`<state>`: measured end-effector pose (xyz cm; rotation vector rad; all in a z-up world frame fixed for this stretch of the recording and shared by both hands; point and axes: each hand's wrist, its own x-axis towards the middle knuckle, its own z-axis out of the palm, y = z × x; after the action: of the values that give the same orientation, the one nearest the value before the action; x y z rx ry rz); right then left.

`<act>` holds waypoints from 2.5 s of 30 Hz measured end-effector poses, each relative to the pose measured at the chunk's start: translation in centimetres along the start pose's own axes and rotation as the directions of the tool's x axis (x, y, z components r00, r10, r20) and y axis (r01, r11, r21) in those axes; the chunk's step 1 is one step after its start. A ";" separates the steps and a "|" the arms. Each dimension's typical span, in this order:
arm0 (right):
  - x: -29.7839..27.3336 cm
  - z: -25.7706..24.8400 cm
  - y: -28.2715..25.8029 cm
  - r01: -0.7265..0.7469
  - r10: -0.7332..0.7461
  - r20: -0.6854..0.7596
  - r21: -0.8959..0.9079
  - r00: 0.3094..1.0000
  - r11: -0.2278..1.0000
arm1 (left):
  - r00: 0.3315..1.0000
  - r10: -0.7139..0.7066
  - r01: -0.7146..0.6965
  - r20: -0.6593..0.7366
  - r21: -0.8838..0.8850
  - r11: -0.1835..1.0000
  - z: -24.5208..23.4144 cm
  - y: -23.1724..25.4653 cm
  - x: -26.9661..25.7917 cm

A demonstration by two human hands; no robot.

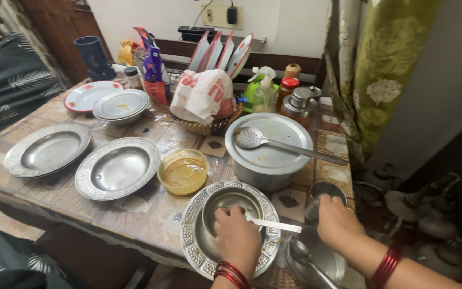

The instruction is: The person is tidying up the dining table after a meal, putting away leftovers in the refrigerator and clearing the dishes.

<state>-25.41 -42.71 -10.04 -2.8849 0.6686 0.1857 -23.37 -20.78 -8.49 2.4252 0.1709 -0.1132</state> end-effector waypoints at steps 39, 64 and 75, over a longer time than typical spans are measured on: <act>2.2 -5.2 -8.7 0.072 -0.095 0.232 0.107 0.968 0.992 | 0.999 -0.038 0.030 -0.008 -0.461 0.887 -1.6 -3.2 6.5; 3.3 -2.3 -17.6 0.337 -0.331 -0.067 0.129 0.941 0.933 | 0.995 -0.097 0.094 -0.022 -0.124 0.988 -2.9 -6.0 9.1; 6.4 -0.2 -23.0 0.413 -0.343 -0.232 0.476 0.910 0.776 | 0.950 -0.058 -0.028 -0.306 -0.271 0.962 -0.2 -8.8 18.0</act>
<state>-9.42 -25.19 -7.63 -2.4390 0.1007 -0.2163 -6.93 -12.33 -16.31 2.1514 0.3257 0.2730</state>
